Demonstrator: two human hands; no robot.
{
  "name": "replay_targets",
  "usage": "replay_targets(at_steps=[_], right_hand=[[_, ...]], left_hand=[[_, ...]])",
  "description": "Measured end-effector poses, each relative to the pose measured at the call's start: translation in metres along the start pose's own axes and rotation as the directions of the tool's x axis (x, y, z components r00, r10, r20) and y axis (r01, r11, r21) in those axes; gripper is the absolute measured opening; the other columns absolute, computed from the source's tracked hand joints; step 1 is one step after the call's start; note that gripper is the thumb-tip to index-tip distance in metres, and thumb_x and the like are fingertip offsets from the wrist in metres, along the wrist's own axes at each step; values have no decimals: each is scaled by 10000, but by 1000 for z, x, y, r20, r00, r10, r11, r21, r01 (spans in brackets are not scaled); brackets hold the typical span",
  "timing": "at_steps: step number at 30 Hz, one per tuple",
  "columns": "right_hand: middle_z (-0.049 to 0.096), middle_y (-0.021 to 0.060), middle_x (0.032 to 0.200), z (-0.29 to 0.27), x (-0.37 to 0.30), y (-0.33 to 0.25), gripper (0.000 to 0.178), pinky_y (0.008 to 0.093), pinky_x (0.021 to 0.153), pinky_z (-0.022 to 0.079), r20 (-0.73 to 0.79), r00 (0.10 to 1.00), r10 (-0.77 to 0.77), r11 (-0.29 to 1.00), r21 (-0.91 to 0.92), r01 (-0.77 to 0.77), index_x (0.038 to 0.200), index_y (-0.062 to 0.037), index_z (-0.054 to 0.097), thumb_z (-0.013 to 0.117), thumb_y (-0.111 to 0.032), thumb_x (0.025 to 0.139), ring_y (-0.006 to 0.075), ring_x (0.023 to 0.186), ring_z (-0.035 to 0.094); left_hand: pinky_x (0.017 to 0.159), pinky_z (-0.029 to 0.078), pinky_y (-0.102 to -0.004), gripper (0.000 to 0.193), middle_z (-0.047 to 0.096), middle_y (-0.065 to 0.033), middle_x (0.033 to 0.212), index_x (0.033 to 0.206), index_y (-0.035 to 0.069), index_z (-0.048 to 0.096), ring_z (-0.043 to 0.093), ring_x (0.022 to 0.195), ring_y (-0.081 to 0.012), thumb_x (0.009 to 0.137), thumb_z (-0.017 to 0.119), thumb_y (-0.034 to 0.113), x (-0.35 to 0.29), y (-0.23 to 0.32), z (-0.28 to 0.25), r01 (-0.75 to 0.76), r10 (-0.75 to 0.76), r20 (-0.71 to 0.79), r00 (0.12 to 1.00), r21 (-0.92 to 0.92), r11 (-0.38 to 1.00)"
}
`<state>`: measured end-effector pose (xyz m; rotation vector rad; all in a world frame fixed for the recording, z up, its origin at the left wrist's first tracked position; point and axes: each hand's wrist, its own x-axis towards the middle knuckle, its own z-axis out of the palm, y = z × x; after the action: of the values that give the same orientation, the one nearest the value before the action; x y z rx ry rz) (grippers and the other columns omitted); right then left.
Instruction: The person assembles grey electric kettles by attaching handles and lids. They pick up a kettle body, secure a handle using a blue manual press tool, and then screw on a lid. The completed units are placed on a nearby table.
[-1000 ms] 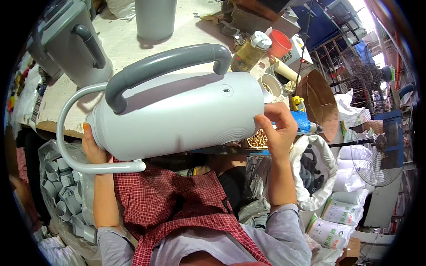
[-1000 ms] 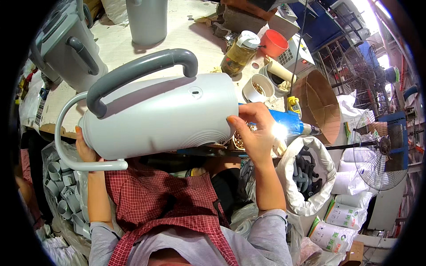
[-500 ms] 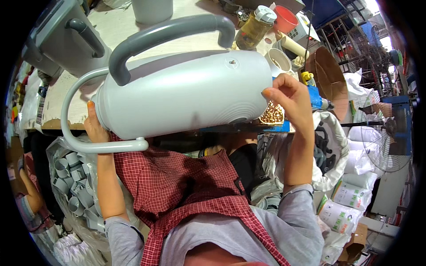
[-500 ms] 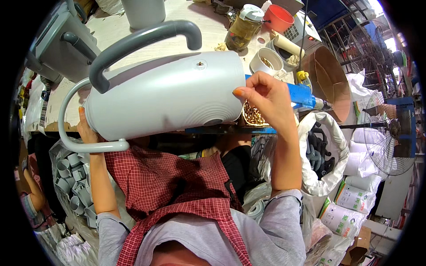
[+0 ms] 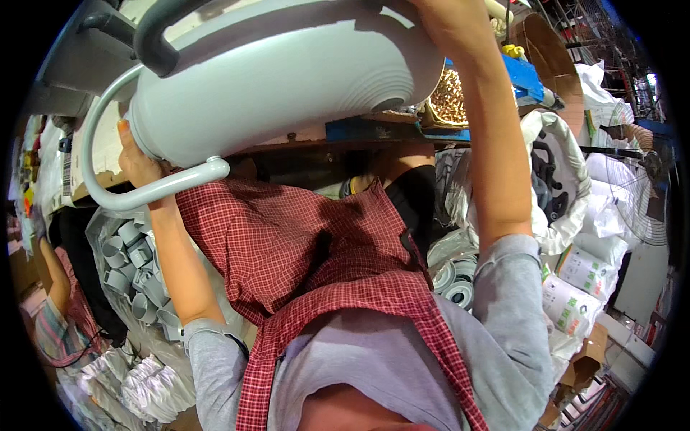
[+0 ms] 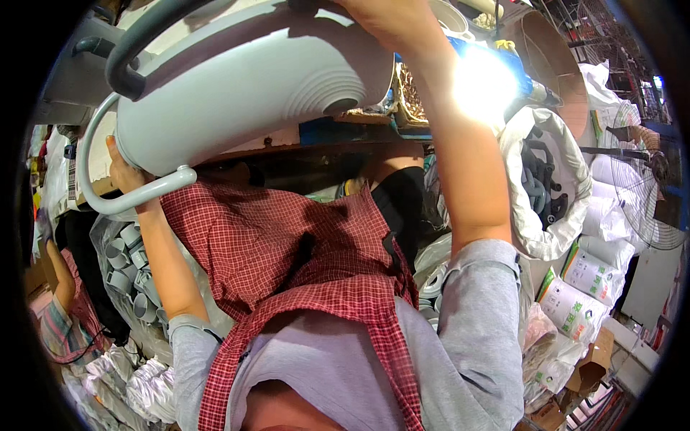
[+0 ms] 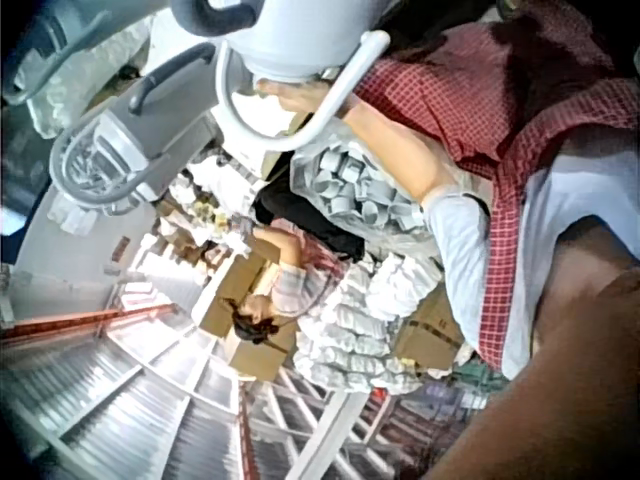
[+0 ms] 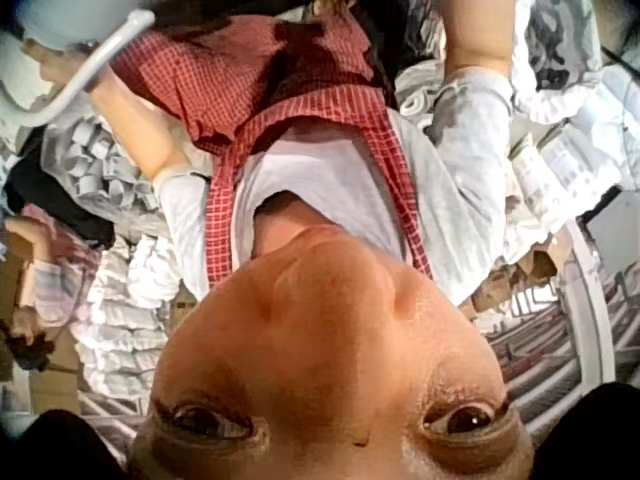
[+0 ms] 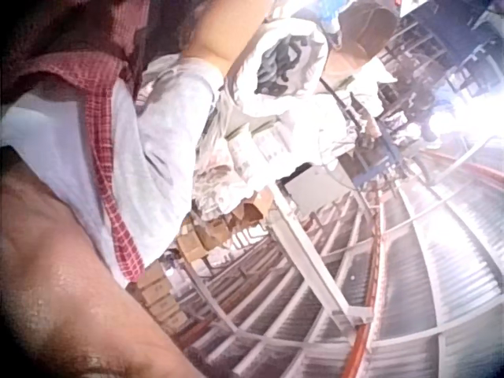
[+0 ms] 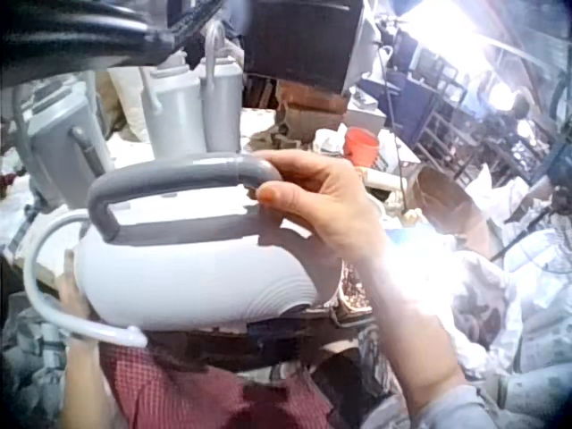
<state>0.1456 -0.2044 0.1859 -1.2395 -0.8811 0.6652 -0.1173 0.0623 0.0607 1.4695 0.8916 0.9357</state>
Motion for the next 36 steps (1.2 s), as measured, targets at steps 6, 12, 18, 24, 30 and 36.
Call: replay_targets(at_steps=[6, 12, 18, 24, 30, 36], right_hand=[[680, 62, 1018, -3, 0, 2, 410, 237, 790, 513, -3, 979, -206, 866, -467, 180, 1247, 34, 570, 665, -95, 870, 89, 899, 617], [700, 74, 1013, 1, -3, 8, 406, 238, 795, 512, -10, 951, -309, 808, -530, 258, 1224, 13, 595, 679, -77, 837, 99, 870, 638], [712, 58, 886, -3, -3, 15, 301, 250, 647, 503, 78, 896, -437, 604, -712, 357, 1104, -10, 656, 667, -191, 864, 125, 733, 646], [712, 68, 931, -7, 3, 41, 367, 374, 772, 515, -105, 916, -387, 702, -677, 219, 1047, -218, 724, 695, -419, 742, 273, 875, 664], [715, 22, 989, -5, 9, 50, 468, 371, 776, 519, -147, 911, -384, 635, -758, 146, 1086, -223, 711, 691, -525, 730, 265, 915, 662], [698, 19, 1040, 6, -20, 50, 417, 371, 904, 462, -154, 872, -465, 475, -875, 98, 1156, -200, 674, 632, -437, 816, 223, 1018, 627]], left_hand=[[636, 531, -279, 545, 658, -93, 835, 962, -20, 628, 644, 728, -150, 989, 413, 481, -7, 7, 8, 39, -40, -50, 998, -31, 999], [709, 523, -287, 524, 652, -103, 914, 1008, -9, 614, 639, 799, -154, 996, 395, 466, -7, 2, 0, -54, 54, -20, 998, -23, 998], [687, 498, -281, 516, 654, -93, 908, 1065, -44, 610, 611, 781, -157, 1005, 414, 429, 1, -18, -10, -85, 85, -81, 993, -1, 996], [717, 490, -289, 511, 645, -97, 944, 1087, -42, 600, 605, 816, -162, 1003, 419, 429, 4, -43, 32, -111, 107, 90, 990, 37, 993], [748, 482, -297, 508, 635, -100, 980, 1108, -40, 591, 599, 851, -167, 1001, 423, 428, -16, -49, 48, -117, 109, 198, 974, 30, 993], [778, 475, -306, 506, 625, -104, 1016, 1130, -37, 581, 593, 886, -173, 999, 428, 427, -45, -32, 48, -164, 150, 294, 944, 22, 986]])
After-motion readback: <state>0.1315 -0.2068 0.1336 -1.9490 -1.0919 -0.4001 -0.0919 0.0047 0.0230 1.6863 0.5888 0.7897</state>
